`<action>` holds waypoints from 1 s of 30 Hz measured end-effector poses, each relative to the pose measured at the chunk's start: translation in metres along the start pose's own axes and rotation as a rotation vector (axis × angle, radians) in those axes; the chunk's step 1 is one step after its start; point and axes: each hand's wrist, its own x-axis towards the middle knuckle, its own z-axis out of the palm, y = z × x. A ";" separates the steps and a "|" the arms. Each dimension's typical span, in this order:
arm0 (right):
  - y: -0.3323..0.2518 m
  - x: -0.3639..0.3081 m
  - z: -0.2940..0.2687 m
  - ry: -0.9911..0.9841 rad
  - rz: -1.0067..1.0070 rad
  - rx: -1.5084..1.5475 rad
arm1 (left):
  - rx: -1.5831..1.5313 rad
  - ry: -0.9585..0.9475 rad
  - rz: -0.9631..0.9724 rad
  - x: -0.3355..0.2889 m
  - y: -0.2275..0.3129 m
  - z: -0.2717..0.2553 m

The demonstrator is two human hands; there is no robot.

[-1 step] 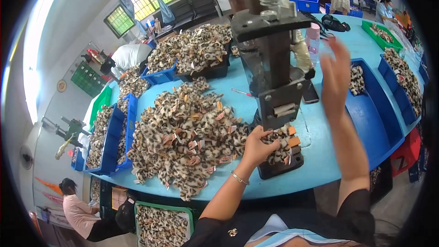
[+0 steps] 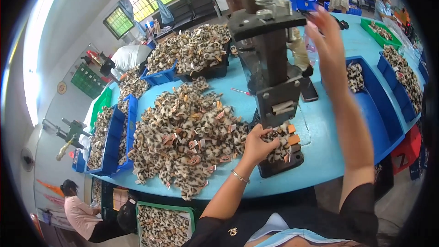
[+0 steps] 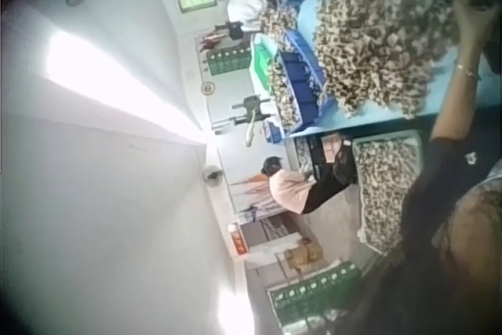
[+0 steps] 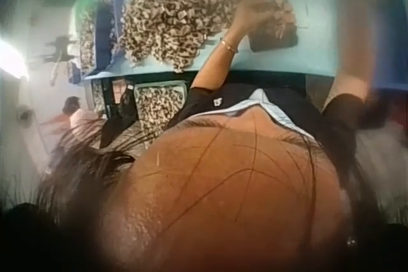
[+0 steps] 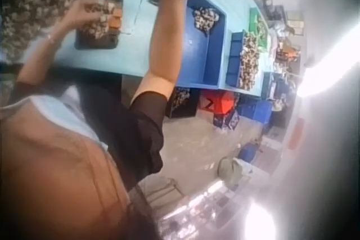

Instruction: The person attaches metal components to small pieces of leopard print fabric using a manual press machine at a manufacturing workstation.

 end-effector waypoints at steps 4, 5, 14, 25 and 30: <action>-0.057 0.120 0.057 -0.527 0.747 0.306 | -0.009 0.057 0.103 0.003 -0.003 -0.008; -0.034 0.126 0.058 -0.511 0.743 0.293 | -0.035 0.050 0.129 0.004 -0.005 -0.001; -0.067 0.014 0.010 0.353 -0.204 0.113 | -0.215 0.172 0.163 -0.008 -0.023 0.008; -0.087 0.076 0.041 -0.221 0.457 0.271 | -0.424 0.077 0.055 -0.007 -0.022 0.017; -0.010 -0.011 0.004 0.102 0.305 0.290 | -0.568 0.157 0.035 -0.026 -0.013 0.006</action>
